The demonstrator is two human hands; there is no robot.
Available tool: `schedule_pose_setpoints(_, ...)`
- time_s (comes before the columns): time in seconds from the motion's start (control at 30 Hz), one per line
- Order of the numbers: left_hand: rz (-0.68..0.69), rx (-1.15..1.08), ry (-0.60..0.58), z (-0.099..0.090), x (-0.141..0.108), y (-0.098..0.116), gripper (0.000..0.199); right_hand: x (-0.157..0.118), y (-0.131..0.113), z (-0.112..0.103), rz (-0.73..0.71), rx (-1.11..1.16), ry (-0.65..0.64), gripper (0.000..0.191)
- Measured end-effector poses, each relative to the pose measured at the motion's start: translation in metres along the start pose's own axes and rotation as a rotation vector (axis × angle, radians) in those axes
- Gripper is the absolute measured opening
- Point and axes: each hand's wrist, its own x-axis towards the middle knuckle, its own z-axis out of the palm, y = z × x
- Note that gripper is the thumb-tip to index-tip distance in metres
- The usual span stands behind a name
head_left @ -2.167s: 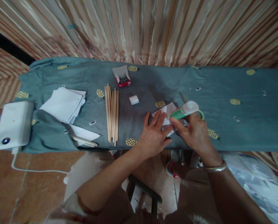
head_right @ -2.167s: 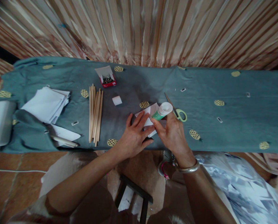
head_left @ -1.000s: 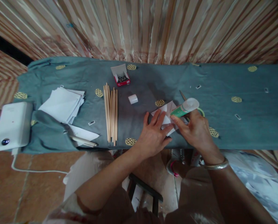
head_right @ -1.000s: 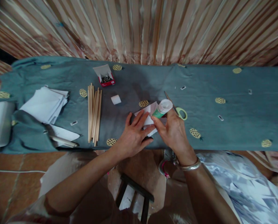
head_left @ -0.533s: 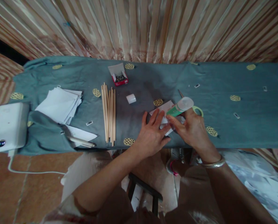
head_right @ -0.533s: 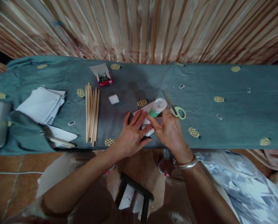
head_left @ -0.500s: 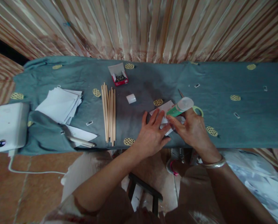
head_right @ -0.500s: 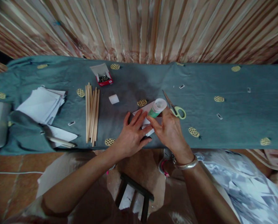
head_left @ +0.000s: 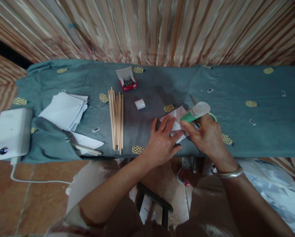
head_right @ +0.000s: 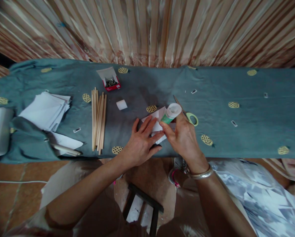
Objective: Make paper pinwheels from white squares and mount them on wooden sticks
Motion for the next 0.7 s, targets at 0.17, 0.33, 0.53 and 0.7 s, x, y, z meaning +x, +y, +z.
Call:
schedule_pose_setpoints(0.17,0.002,0.014,0.003,0.0014,-0.0001,-0.0002,0.049,0.0019,0.0002,0.0025,0.000,-0.007,-0.003,0.052)
schedule_pose_setpoints(0.33,0.003,0.011,0.000,0.0008,0.0006,0.0001,0.051,0.0028,-0.0022,0.0035,0.009,0.009,-0.020,0.050)
schedule_pose_setpoints(0.53,0.005,0.010,-0.007,-0.0005,0.0009,0.0001,0.051,0.0053,-0.0074,0.0019,0.036,0.044,-0.059,0.047)
schedule_pose_setpoints(0.7,0.007,0.008,0.001,-0.0005,0.0002,0.0001,0.051,0.0050,-0.0068,0.0000,0.010,0.061,-0.068,0.043)
